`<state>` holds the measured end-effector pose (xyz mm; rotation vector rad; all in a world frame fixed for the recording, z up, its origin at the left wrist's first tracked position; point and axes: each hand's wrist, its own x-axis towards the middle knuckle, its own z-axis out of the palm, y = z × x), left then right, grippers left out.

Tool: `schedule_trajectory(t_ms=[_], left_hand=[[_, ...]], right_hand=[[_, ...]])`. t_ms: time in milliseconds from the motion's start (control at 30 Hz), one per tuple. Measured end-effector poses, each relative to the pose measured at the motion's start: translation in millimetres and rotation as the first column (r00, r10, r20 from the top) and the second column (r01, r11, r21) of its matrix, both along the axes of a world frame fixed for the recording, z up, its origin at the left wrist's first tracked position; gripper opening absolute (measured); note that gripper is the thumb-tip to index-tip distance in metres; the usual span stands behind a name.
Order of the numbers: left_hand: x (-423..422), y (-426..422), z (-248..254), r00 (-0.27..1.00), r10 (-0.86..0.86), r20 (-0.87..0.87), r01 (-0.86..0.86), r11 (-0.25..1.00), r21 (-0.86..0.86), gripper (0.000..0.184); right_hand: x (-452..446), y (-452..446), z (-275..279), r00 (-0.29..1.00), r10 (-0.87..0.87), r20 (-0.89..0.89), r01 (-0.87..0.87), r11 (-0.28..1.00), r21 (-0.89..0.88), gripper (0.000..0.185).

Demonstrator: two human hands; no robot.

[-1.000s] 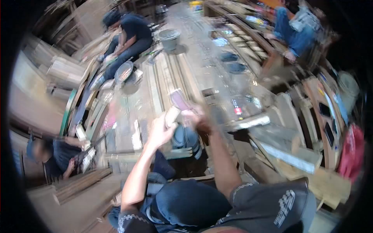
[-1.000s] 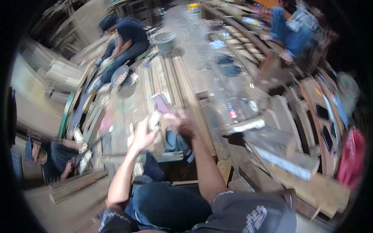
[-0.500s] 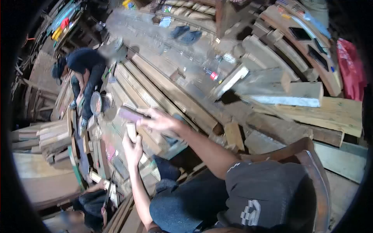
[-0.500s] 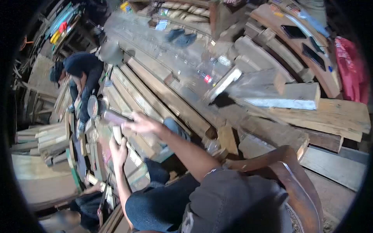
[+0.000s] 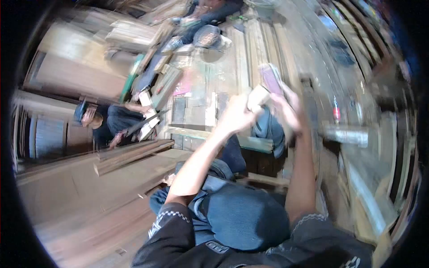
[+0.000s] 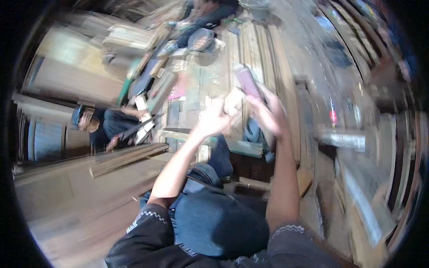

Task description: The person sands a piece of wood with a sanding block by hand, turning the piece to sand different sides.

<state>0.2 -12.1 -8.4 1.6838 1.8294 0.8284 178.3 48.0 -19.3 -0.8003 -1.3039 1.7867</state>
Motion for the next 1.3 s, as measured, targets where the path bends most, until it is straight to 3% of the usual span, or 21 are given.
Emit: schedule_trajectory(t_ms=[67, 133, 233, 267, 333, 433, 533, 567, 600, 667, 767, 800, 833, 867, 900, 933, 967, 1000, 1100, 1200, 1300], left_hand=[[-8, -2, -5, 0.989, -0.144, 0.036, 0.137, 0.979, 0.152, 0.041], [-18, -9, 7, 0.998, -0.057, 0.02, 0.057, 0.998, 0.019, 0.045], [-12, -2, 2, 0.996, -0.028, 0.084, 0.022, 0.997, 0.071, 0.039], [-15, -2, -13, 0.996, -0.07, 0.062, 0.054, 0.974, 0.221, 0.036], [-10, -9, -1, 0.992, -0.096, 0.083, 0.072, 0.965, 0.251, 0.035], [-14, -7, 10, 0.987, -0.141, 0.082, 0.127, 0.979, 0.157, 0.035], [-33, 2, 7, 1.0, 0.007, 0.018, -0.009, 0.987, 0.159, 0.034], [-35, 5, 5, 0.997, 0.029, -0.075, -0.013, 0.977, 0.215, 0.035], [-32, 5, 7, 0.999, 0.022, -0.035, -0.015, 0.982, 0.186, 0.035], [-22, 7, -10, 0.986, -0.168, 0.002, 0.166, 0.974, 0.153, 0.037], [1, -3, -4, 0.992, -0.112, -0.059, 0.124, 0.959, 0.256, 0.036], [-8, 5, -24, 0.993, -0.094, -0.069, 0.114, 0.912, 0.395, 0.036], [-20, -1, 12, 0.987, -0.145, 0.073, 0.136, 0.984, 0.119, 0.035], [-18, -7, 48, 0.994, -0.08, 0.078, 0.066, 0.983, 0.17, 0.032], [-23, -6, 37, 0.998, 0.064, 0.012, -0.065, 0.983, 0.171, 0.034], [-26, -6, 27, 0.999, 0.022, 0.035, -0.031, 0.965, 0.262, 0.038], [-20, -6, 31, 1.0, -0.001, -0.013, 0.003, 0.99, 0.144, 0.039], [-11, -6, 35, 0.997, -0.024, -0.072, 0.026, 0.999, 0.031, 0.04], [5, 1, 33, 0.991, -0.096, -0.093, 0.097, 0.995, 0.008, 0.036], [-12, 7, 31, 0.998, 0.055, -0.02, -0.054, 0.998, 0.028, 0.037], [-4, 1, 22, 0.997, -0.077, 0.028, 0.074, 0.992, 0.1, 0.036]], right_hand=[[2, 1, -16, 0.999, -0.002, 0.05, 0.001, 1.0, 0.029, 0.052], [-6, -9, -8, 0.995, -0.013, 0.097, 0.01, 1.0, 0.028, 0.053], [-1, -3, -17, 0.995, -0.039, 0.097, 0.033, 0.998, 0.061, 0.053], [-3, -8, -9, 0.995, -0.014, 0.102, 0.011, 1.0, 0.028, 0.053], [-9, -13, 2, 0.992, -0.059, 0.113, 0.05, 0.996, 0.078, 0.048], [-8, -4, -8, 0.987, -0.027, 0.16, 0.021, 0.999, 0.038, 0.049], [-11, -11, -1, 0.992, -0.027, 0.124, 0.02, 0.998, 0.061, 0.051], [-10, -6, -11, 0.994, 0.004, 0.109, -0.012, 0.997, 0.077, 0.051], [-11, -6, -11, 0.995, 0.034, 0.093, -0.043, 0.995, 0.094, 0.052], [-6, -9, -3, 0.995, -0.03, 0.092, 0.022, 0.997, 0.081, 0.047], [1, -11, 11, 0.993, -0.091, 0.07, 0.088, 0.995, 0.047, 0.046], [3, -6, 0, 0.985, -0.075, 0.156, 0.077, 0.997, -0.007, 0.05], [-2, -3, -19, 1.0, -0.028, 0.007, 0.028, 1.0, -0.005, 0.044], [-5, -6, -18, 0.998, -0.043, 0.034, 0.042, 0.998, 0.037, 0.041], [-8, -9, -16, 0.996, -0.06, 0.062, 0.055, 0.995, 0.079, 0.039], [-13, -10, -10, 0.996, -0.069, 0.049, 0.06, 0.986, 0.156, 0.04], [-18, -11, -3, 0.996, -0.079, 0.035, 0.068, 0.971, 0.231, 0.042], [-12, -9, -1, 0.999, -0.031, -0.033, 0.034, 0.996, 0.083, 0.043], [0, 1, -1, 0.998, -0.053, -0.036, 0.06, 0.977, 0.205, 0.046], [-1, -4, 6, 0.999, 0.031, 0.012, -0.032, 0.987, 0.156, 0.041], [1, -6, 10, 0.998, 0.032, 0.061, -0.038, 0.995, 0.094, 0.036]])
